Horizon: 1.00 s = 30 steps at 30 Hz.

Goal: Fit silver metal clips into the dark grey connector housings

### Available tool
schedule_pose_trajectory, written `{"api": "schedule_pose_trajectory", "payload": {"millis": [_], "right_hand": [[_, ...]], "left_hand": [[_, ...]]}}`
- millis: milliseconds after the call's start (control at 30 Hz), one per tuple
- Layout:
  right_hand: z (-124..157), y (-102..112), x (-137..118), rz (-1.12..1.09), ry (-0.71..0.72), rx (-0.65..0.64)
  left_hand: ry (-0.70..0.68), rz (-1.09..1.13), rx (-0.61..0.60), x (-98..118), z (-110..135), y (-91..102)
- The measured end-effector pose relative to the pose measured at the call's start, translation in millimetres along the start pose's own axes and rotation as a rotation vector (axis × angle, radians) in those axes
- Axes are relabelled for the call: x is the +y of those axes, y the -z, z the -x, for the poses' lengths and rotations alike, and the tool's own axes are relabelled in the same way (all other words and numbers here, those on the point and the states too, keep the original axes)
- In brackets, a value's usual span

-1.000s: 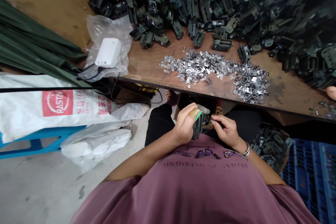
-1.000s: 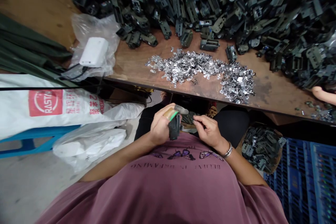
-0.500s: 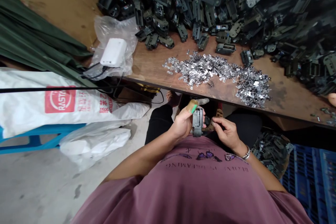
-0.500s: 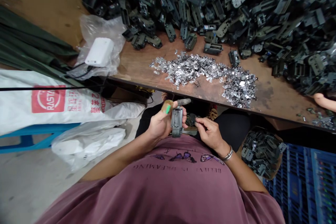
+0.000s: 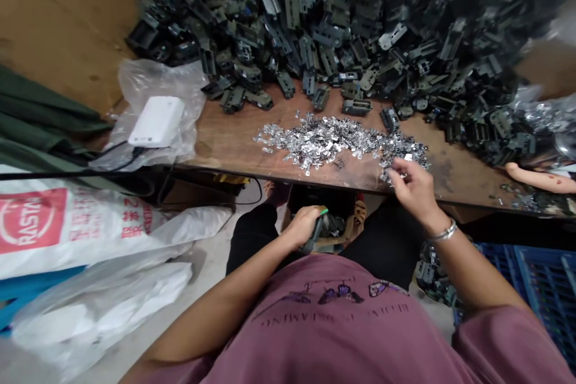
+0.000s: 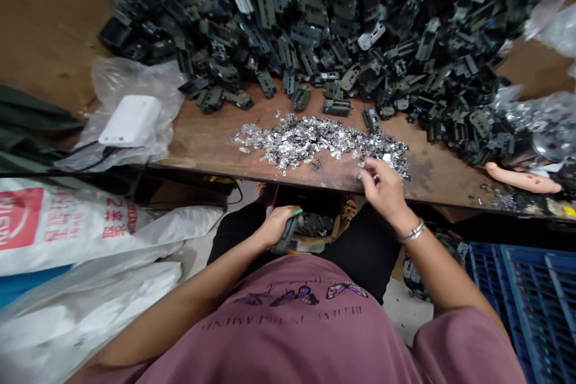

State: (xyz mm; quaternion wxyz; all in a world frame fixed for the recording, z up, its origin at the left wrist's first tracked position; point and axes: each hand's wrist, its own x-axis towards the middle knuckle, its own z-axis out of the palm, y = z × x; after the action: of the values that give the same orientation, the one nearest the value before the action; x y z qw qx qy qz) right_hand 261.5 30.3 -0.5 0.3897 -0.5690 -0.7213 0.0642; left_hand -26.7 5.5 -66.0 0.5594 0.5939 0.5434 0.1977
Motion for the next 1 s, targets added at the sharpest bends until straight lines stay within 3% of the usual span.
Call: {"api": "schedule_pose_trajectory", "payload": {"millis": [67,200,267,367,467,533,600,700,800,867,900,1000], "right_hand": [[-37.2,1.9,20.9,0.186,-0.066,0.012],[-100.2,-12.1,47.2,0.479,-0.247,-0.122],[-120.7,-22.3,55.2,0.542,-0.328,-0.202],[-136.8,-29.7,64.7,0.569,-0.408,-0.261],[-133.6,-22.4,62.9,0.522,-0.329,-0.165],[-118.9,-12.5,48.2,0.387,-0.207,-0.076],[-95.0,-3.9,21.4,0.133,-0.102,-0.086],[-51.7,-0.3,-30.2,-0.281,-0.032,-0.391],[-21.4,-6.8,-67.9,-0.454,-0.06,-0.738],[-17.4,-12.1,-72.3,-0.46,-0.103,-0.846],[-20.4,-14.1,-67.7,-0.402,-0.122,-0.84],[-40.9,-17.5,-36.8,0.047,-0.157,-0.626]], "left_hand": [[0.003,-0.055,0.067,-12.0,-16.3,-5.7],[0.017,-0.128,0.116,-15.7,-36.0,-18.1],[-0.013,-0.173,0.076,-9.2,-36.7,-22.9],[-0.133,-0.168,-0.107,6.8,-27.2,-24.8],[-0.184,-0.003,-0.202,23.7,-13.2,-18.0],[-0.168,0.151,-0.151,32.7,-6.4,-9.3],[-0.13,0.298,-0.08,39.5,-3.1,0.6],[-0.094,0.456,-0.104,46.2,-1.8,11.5],[-0.004,0.548,-0.337,48.6,1.3,12.2],[0.109,0.581,-0.454,47.8,5.8,8.3],[0.156,0.598,-0.475,46.8,8.6,5.9],[0.205,0.711,-0.429,44.2,16.8,0.9]]}}
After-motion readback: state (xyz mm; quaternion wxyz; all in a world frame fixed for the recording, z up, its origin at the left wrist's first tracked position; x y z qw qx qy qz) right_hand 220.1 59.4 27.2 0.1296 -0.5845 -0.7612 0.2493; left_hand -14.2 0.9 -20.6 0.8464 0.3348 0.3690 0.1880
